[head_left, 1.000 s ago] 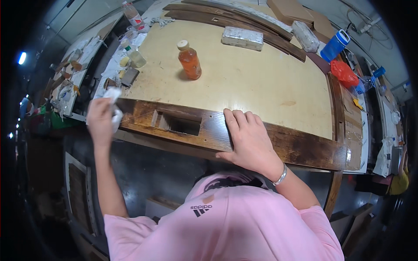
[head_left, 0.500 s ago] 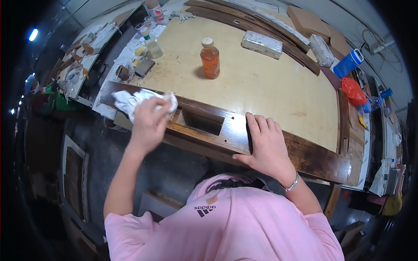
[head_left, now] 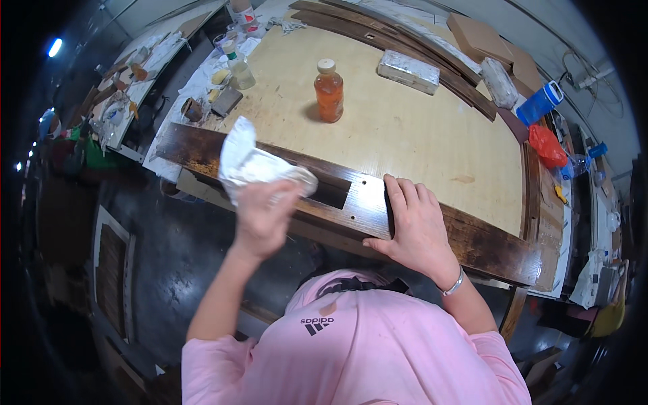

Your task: The person applies liquid from a bottle onto a cloth and wipes wooden boards. The person then rubs the wooden board with a small block and scrapes its edge with a small blade while wiping with the cloth.

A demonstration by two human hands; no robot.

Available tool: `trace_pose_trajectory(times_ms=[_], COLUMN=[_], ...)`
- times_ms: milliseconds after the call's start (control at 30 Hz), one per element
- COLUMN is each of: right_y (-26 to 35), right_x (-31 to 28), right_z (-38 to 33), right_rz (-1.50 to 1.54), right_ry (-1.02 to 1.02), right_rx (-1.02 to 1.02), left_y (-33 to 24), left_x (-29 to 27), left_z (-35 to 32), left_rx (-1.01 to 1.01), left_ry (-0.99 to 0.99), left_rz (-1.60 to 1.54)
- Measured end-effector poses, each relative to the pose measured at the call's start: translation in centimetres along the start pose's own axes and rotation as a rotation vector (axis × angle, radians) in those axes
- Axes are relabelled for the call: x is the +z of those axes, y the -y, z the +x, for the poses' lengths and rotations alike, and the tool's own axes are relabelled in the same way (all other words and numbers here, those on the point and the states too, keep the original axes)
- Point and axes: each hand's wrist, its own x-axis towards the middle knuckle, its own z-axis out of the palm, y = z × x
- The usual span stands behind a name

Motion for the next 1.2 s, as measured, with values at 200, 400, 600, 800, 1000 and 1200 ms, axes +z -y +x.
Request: trace_pose_trajectory(times_ms=[200, 400, 600, 800, 1000, 1200], right_y=[-0.1, 0.1, 0.2, 0.1, 0.3, 0.4], right_x=[0.0, 0.0, 0.1, 0.2, 0.1, 0.2], right_z=[-0.1, 0.0, 0.0, -0.1, -0.1, 0.0], right_rz=[-0.013, -0.017, -0.038, -0.039, -0.022, -0.074], right_ry=[-0.044, -0.042, -0.050, -0.056, -0.008, -0.051], right_rx=[-0.033, -0.028, -0.026, -0.029, 0.020, -0.019], left_y=[11.2, -1.1, 17.6, 25.1, 18.8, 17.7], left_x=[-6.7, -2.4, -5.3, -8.5, -7.5, -7.1], left_z=[2.8, 1.6, -0.8, -0.4, 2.7, 6.7], left_rx=[-0.545, 0.003, -0.328, -0.495, -0.337, -0.658], left_ry=[-0.156, 0.303, -0.043, -0.123, 0.081, 0.037], left_rz=[0.031, 0.153, -0.017, 0.282, 0.222, 0.312])
